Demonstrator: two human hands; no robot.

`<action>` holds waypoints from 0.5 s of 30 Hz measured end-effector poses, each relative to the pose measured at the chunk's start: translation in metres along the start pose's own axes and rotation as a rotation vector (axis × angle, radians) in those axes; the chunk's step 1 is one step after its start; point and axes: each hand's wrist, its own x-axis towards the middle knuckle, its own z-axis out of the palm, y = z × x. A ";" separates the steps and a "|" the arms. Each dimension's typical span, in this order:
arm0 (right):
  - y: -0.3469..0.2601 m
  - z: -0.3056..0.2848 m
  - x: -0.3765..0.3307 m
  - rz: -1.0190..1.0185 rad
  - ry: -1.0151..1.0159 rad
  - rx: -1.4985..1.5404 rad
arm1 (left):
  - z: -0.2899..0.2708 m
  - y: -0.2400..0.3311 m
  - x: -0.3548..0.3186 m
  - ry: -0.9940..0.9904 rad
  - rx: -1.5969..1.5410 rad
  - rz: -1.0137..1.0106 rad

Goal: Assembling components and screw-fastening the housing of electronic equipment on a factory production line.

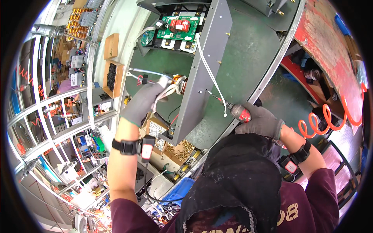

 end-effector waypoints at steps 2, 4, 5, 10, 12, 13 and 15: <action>0.000 -0.001 0.000 0.011 0.023 -0.019 | 0.009 0.004 0.017 -0.062 -0.041 -0.161; -0.002 -0.002 -0.003 0.061 0.036 -0.095 | 0.013 0.008 0.018 -0.188 -0.161 -0.289; -0.003 -0.004 -0.003 0.066 0.045 -0.088 | 0.016 0.007 0.018 -0.197 -0.152 -0.288; -0.005 -0.008 -0.002 0.067 0.044 -0.188 | 0.013 -0.006 0.031 -0.356 -0.425 0.058; -0.009 -0.012 -0.002 0.091 0.028 -0.192 | 0.012 -0.015 0.040 -0.413 -0.511 0.109; -0.011 -0.013 -0.001 0.107 0.006 -0.201 | 0.011 -0.019 0.044 -0.417 -0.507 0.104; -0.009 -0.012 0.000 0.105 0.007 -0.205 | 0.011 -0.025 0.050 -0.461 -0.508 0.146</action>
